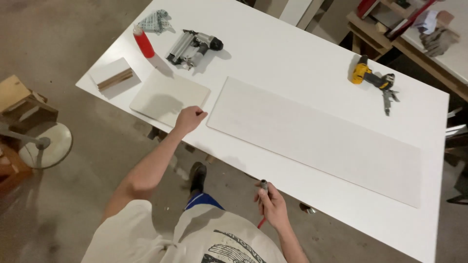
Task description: Applying wood glue to the edge of a board and then using a pneumatic nail gun to fasten it to another board on a workbench.
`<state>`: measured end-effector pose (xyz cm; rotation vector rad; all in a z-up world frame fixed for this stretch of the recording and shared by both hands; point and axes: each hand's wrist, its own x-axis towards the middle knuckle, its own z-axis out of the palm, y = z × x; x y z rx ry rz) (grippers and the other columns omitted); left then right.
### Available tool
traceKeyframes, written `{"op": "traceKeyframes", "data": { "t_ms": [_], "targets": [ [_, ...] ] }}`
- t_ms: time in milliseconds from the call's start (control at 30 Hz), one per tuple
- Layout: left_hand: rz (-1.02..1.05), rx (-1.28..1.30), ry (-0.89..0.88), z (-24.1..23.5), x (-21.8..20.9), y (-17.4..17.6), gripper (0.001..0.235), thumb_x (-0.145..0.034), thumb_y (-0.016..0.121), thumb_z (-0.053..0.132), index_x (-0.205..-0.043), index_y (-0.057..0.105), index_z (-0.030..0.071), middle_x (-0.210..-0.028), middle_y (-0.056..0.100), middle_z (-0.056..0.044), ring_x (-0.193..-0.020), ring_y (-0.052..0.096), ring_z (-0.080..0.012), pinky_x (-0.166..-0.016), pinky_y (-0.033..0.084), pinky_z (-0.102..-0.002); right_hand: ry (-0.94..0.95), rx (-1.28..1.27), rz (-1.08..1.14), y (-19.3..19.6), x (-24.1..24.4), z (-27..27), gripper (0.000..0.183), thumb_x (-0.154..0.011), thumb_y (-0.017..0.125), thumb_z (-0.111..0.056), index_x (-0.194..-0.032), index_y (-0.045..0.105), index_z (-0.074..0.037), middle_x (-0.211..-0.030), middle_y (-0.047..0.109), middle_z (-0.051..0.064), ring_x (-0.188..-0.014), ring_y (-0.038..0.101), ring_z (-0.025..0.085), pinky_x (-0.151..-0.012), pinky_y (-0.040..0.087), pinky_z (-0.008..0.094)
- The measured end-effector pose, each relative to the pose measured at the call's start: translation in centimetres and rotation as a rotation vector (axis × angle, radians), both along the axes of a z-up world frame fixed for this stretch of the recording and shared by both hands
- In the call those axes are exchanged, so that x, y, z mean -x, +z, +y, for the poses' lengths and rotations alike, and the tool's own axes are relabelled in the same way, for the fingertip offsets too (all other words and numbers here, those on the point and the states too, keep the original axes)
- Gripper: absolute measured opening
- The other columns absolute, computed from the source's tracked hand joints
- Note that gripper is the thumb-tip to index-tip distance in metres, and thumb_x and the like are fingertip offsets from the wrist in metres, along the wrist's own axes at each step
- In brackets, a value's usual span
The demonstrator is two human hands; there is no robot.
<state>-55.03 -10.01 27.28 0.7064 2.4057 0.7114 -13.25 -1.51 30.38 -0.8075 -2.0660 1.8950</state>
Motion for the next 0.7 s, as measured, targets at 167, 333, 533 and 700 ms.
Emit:
{"op": "traceKeyframes", "data": {
  "t_ms": [167, 333, 533, 700],
  "targets": [
    [0.208, 0.054, -0.086, 8.5, 19.9, -7.5, 0.051, -0.1, 0.058, 0.045, -0.131, 0.062, 0.005, -0.134, 0.06, -0.013, -0.114, 0.062, -0.0313, -0.089, 0.054, -0.044, -0.049, 0.105, -0.194, -2.4, 11.0, -2.3, 0.038, -0.103, 0.046, -0.034, -0.127, 0.064, -0.011, -0.085, 0.075, 0.006, -0.048, 0.058, 0.014, -0.055, 0.054, 0.031],
    [0.245, 0.196, -0.136, 16.2, 28.8, -11.5, 0.063, -0.101, 0.06, 0.052, -0.134, 0.053, -0.001, -0.133, 0.055, -0.02, -0.121, 0.054, -0.0391, -0.087, 0.057, -0.05, -0.032, 0.032, -0.188, -2.4, 18.0, -2.6, 0.033, -0.108, 0.041, -0.035, -0.093, 0.057, -0.011, -0.067, 0.05, 0.001, -0.074, 0.058, 0.016, -0.093, 0.051, 0.034],
    [0.325, 0.344, -0.101, 19.7, 30.9, -13.7, 0.058, -0.096, 0.06, 0.07, -0.085, 0.066, 0.013, -0.079, 0.068, -0.003, -0.077, 0.067, -0.0217, -0.073, 0.048, -0.037, -0.105, 0.119, -0.552, -0.7, 22.5, -2.3, 0.034, -0.104, 0.054, -0.048, -0.091, 0.055, -0.017, -0.067, 0.046, -0.003, -0.059, 0.038, 0.012, -0.061, 0.035, 0.031],
    [0.127, 0.265, -0.167, 19.4, 31.9, -13.9, 0.042, -0.098, 0.055, 0.049, -0.107, 0.064, 0.008, -0.098, 0.071, -0.008, -0.097, 0.066, -0.032, -0.097, 0.04, -0.05, -0.057, 0.075, -0.4, -2.4, 22.9, -3.4, 0.039, -0.11, 0.053, -0.04, -0.081, 0.04, -0.017, -0.062, 0.036, -0.005, -0.055, 0.029, 0.009, -0.056, 0.026, 0.03]
  ]
}}
